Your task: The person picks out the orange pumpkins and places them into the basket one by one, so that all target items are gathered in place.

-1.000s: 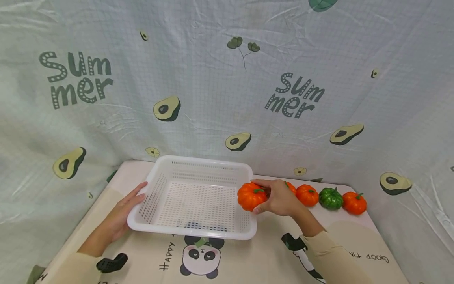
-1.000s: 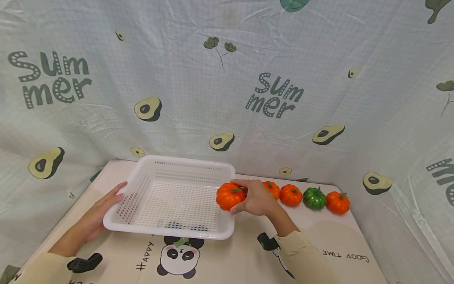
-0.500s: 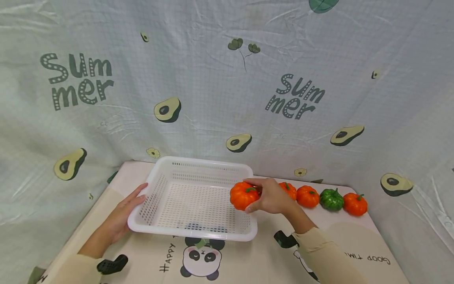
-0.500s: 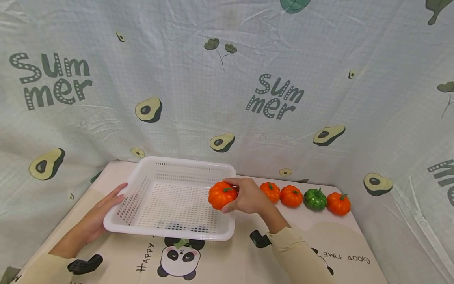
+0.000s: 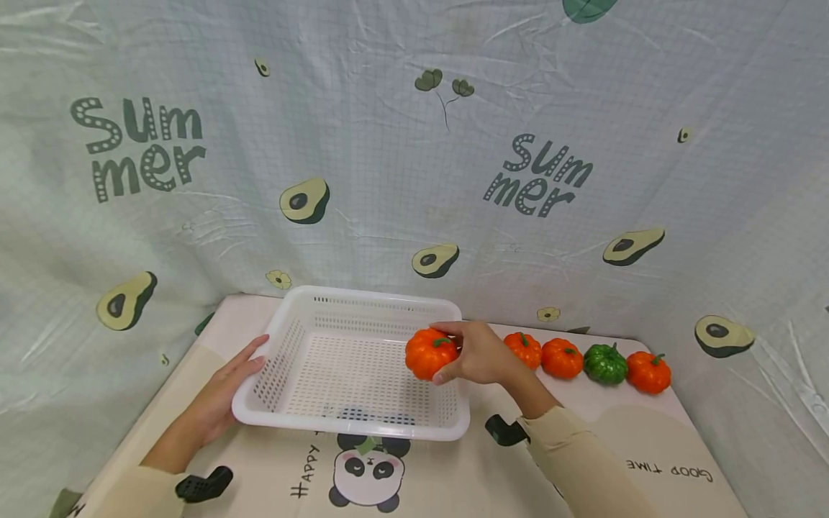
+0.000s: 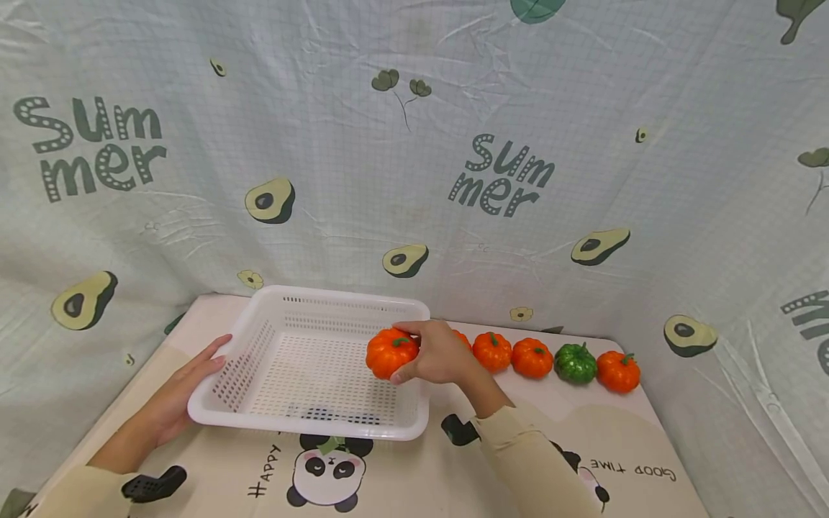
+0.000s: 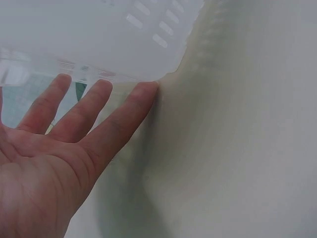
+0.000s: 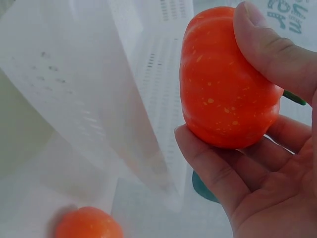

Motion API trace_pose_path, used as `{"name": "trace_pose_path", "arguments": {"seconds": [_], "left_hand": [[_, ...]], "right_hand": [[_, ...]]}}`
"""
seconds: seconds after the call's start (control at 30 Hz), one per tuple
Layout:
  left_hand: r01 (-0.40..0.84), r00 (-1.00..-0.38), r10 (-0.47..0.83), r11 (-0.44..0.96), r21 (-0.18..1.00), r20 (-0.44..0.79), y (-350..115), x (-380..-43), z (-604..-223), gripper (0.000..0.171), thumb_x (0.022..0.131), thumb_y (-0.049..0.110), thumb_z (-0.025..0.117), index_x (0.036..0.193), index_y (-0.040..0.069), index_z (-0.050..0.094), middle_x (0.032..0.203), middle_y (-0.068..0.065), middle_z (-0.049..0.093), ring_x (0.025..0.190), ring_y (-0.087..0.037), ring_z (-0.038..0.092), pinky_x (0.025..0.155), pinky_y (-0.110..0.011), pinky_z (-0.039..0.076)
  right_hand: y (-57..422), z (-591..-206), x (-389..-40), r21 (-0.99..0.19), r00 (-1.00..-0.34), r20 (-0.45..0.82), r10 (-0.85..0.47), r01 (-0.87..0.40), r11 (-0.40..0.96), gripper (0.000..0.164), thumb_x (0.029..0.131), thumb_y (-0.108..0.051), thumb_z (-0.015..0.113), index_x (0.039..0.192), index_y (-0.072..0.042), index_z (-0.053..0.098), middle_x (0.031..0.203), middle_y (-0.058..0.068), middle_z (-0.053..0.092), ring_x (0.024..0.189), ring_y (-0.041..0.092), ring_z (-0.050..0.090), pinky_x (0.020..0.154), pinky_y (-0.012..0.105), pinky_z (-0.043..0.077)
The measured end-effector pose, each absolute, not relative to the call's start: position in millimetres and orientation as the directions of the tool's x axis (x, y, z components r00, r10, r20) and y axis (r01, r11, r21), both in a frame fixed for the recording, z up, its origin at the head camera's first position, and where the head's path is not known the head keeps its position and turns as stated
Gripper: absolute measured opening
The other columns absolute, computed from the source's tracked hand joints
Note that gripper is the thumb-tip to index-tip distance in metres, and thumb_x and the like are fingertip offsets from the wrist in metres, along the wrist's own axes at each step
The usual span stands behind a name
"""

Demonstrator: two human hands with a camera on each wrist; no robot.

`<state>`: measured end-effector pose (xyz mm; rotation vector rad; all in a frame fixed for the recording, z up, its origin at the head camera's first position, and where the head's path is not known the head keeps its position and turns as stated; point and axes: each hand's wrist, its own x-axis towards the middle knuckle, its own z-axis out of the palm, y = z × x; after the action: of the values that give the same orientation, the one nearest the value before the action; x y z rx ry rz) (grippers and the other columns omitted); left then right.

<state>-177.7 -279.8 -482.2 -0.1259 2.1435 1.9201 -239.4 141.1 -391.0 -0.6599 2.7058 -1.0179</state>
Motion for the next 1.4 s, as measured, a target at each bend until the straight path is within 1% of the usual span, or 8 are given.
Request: {"name": "trace_pose_path", "arguments": {"seconds": [0.17,0.33,0.5,0.63,0.83,0.97,1.2,1.4], "left_hand": [[-0.238,-0.961,0.114,0.117,0.964,-0.251,-279.5,-177.3,-482.7,0.069,0.11,0.053,0.04,0.168,0.038,0.008,0.177,-0.012,0.011,0.148,-0.037,0.038,0.103,-0.044,0.055],[-0.228,-0.964,0.115,0.119,0.966,-0.242,-279.7,-177.5,-483.1,0.068,0.11,0.053,0.039,0.168,0.037,0.008,0.177,-0.013,0.012,0.146,-0.033,0.04,0.103,-0.043,0.055],[-0.226,-0.965,0.114,0.112,0.968,-0.238,-279.0,-177.7,-484.6,0.068,0.11,0.053,0.041,0.168,0.039,0.008,0.177,-0.012,0.011,0.151,-0.041,0.034,0.105,-0.048,0.055],[-0.229,-0.964,0.113,0.111,0.967,-0.241,-279.1,-178.2,-485.2,0.068,0.109,0.053,0.042,0.168,0.04,0.009,0.177,-0.011,0.012,0.152,-0.043,0.034,0.105,-0.05,0.054],[-0.233,-0.963,0.111,0.11,0.966,-0.245,-279.3,-178.3,-484.9,0.068,0.109,0.053,0.043,0.167,0.041,0.009,0.177,-0.011,0.011,0.152,-0.043,0.033,0.105,-0.051,0.054],[-0.233,-0.963,0.114,0.109,0.966,-0.245,-279.3,-178.2,-484.5,0.068,0.109,0.053,0.043,0.167,0.041,0.009,0.177,-0.011,0.01,0.151,-0.042,0.035,0.105,-0.05,0.055],[-0.223,-0.966,0.105,0.133,0.966,-0.238,-281.6,-178.5,-482.2,0.068,0.11,0.054,0.04,0.168,0.038,0.009,0.177,-0.012,0.012,0.143,-0.032,0.042,0.102,-0.043,0.056],[-0.238,-0.962,0.108,0.125,0.963,-0.252,-281.5,-178.3,-483.0,0.068,0.109,0.054,0.041,0.168,0.039,0.009,0.177,-0.012,0.01,0.147,-0.037,0.038,0.102,-0.046,0.056]], "right_hand": [[135.3,-389.7,-241.7,-0.657,-0.878,-0.012,-0.479,-0.354,0.665,0.085,0.071,-0.02,0.097,0.146,-0.004,0.059,0.132,0.011,0.071,0.111,0.026,0.067,0.098,0.044,0.058],[128.0,-387.9,-244.4,-0.654,-0.875,-0.027,-0.484,-0.351,0.67,0.085,0.071,-0.021,0.096,0.146,-0.005,0.059,0.134,0.01,0.071,0.112,0.026,0.067,0.099,0.045,0.057],[120.4,-388.0,-247.3,-0.656,-0.874,-0.029,-0.485,-0.349,0.669,0.084,0.071,-0.021,0.097,0.145,-0.006,0.06,0.132,0.009,0.071,0.109,0.024,0.067,0.096,0.042,0.059],[114.3,-388.7,-249.0,-0.658,-0.874,-0.031,-0.485,-0.347,0.668,0.083,0.072,-0.02,0.096,0.145,-0.005,0.06,0.13,0.008,0.071,0.106,0.023,0.066,0.093,0.04,0.06],[104.5,-387.7,-251.4,-0.661,-0.861,-0.032,-0.508,-0.363,0.657,0.082,0.072,-0.02,0.096,0.145,-0.004,0.06,0.131,0.008,0.072,0.108,0.023,0.066,0.097,0.042,0.057],[98.5,-387.5,-253.1,-0.671,-0.856,-0.035,-0.516,-0.362,0.647,0.082,0.073,-0.02,0.096,0.144,-0.003,0.06,0.132,0.008,0.072,0.11,0.023,0.066,0.098,0.042,0.057],[85.5,-390.0,-255.7,-0.681,-0.856,-0.035,-0.517,-0.358,0.639,0.08,0.074,-0.018,0.095,0.145,-0.005,0.06,0.133,0.009,0.07,0.111,0.025,0.065,0.099,0.043,0.057],[78.4,-395.7,-256.6,-0.656,-0.859,-0.033,-0.511,-0.366,0.66,0.08,0.074,-0.02,0.095,0.144,-0.006,0.061,0.134,0.009,0.07,0.112,0.025,0.064,0.101,0.043,0.056]]}}
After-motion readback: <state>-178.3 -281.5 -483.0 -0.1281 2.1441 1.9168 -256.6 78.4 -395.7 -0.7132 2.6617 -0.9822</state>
